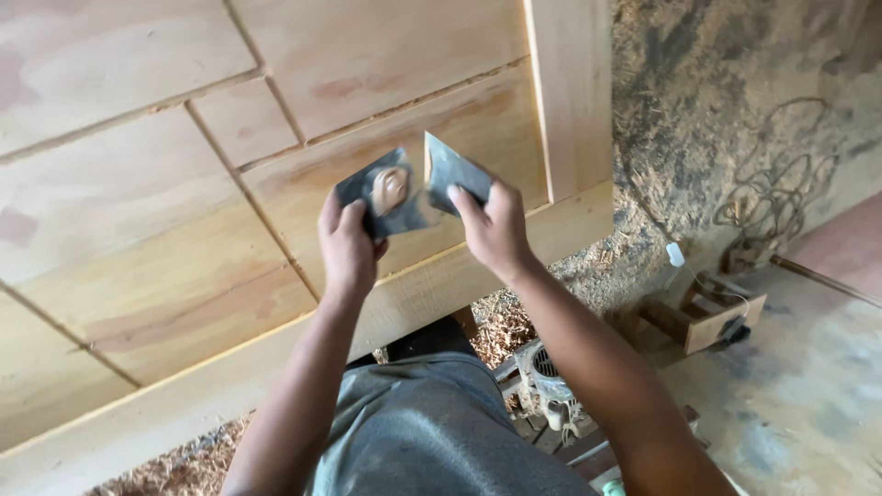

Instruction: The person applies wood filler to the joints and surface of a wooden panel using a putty knife and a small metal plate. They spread the filler into the seams and smooth it across the panel, then scrape excess material off the tool onto the plate.

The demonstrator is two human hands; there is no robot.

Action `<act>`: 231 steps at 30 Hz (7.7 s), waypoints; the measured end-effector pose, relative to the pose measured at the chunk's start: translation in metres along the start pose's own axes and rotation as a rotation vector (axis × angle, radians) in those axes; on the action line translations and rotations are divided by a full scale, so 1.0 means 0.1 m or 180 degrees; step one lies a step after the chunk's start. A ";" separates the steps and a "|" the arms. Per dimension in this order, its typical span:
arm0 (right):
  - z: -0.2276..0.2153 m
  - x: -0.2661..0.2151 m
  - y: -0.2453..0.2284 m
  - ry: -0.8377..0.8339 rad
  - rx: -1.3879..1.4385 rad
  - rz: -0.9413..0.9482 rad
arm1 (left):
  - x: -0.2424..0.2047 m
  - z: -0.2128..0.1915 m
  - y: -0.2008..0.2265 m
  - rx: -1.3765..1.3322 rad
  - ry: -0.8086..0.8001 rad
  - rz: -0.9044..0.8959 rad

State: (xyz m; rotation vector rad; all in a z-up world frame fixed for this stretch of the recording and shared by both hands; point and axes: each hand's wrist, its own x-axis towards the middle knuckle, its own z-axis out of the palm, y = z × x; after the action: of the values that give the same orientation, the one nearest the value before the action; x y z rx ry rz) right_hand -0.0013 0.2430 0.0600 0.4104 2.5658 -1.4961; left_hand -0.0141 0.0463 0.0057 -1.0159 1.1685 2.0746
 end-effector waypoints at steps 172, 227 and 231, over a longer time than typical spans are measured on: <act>-1.34 -1.57 0.61 -0.0549 -0.1817 -0.1764 | -0.84 0.78 -1.42 0.2346 -0.1472 0.0830; -2.20 -0.94 1.64 -0.0999 -0.2515 -0.0520 | -0.85 -0.11 -1.69 0.1475 -0.0881 0.0498; -2.18 -0.68 1.59 0.0110 -0.1973 -0.0260 | -0.98 -0.28 -1.90 0.1647 -0.0434 -0.0584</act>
State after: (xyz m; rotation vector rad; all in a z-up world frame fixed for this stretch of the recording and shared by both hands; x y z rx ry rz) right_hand 0.1147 0.4955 0.0531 0.2468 2.9110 -0.6413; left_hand 0.1938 0.1029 -0.0115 -0.6908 1.3834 1.5529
